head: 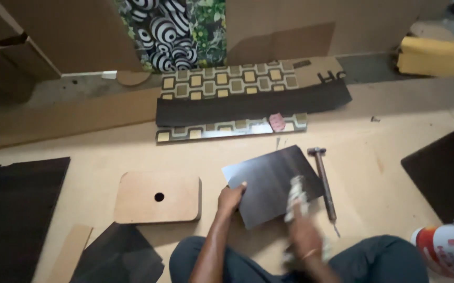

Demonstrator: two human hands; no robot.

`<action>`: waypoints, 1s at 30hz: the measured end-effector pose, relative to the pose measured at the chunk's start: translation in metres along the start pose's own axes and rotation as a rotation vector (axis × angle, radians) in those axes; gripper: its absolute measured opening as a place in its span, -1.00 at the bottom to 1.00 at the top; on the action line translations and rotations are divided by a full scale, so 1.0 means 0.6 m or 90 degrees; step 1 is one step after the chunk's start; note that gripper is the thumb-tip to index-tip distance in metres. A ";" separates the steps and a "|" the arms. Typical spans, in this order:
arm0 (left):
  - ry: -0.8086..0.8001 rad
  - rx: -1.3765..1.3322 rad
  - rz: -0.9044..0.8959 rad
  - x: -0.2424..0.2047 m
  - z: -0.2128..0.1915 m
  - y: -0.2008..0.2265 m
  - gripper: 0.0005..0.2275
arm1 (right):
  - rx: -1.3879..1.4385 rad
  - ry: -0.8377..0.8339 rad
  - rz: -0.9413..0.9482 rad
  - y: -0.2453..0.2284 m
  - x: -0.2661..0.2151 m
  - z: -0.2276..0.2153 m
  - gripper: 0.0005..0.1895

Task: The person wipes a dark wooden panel with a cloth, then picks up a wooden block with two holes and places it on a speaker box. They continue wiping several more wooden panels and the speaker box with the cloth.

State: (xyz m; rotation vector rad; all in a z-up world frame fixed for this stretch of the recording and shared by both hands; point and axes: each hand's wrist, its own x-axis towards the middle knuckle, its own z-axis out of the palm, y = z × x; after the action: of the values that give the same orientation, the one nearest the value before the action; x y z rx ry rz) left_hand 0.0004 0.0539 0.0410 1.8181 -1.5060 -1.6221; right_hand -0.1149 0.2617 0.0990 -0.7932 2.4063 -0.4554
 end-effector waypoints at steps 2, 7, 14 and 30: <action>-0.023 -0.036 0.058 0.042 0.021 -0.029 -0.53 | -0.044 0.074 -0.201 0.063 0.022 0.137 -0.29; -0.101 -0.237 0.155 0.075 0.024 -0.051 -0.59 | -0.090 0.130 -0.445 0.118 0.054 0.155 -0.33; -0.105 -0.205 -0.001 0.031 0.007 -0.013 -0.56 | -0.095 0.149 -0.186 0.075 0.030 0.110 -0.31; -0.053 -0.266 -0.135 0.109 0.026 -0.012 -0.42 | -0.042 0.135 -0.252 -0.053 0.158 -0.017 -0.66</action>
State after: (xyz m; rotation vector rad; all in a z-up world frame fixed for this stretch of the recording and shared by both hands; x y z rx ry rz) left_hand -0.0203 0.0105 -0.0063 1.7309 -0.9295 -1.9546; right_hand -0.1707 0.1795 0.0840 -1.3188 2.4663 -0.6439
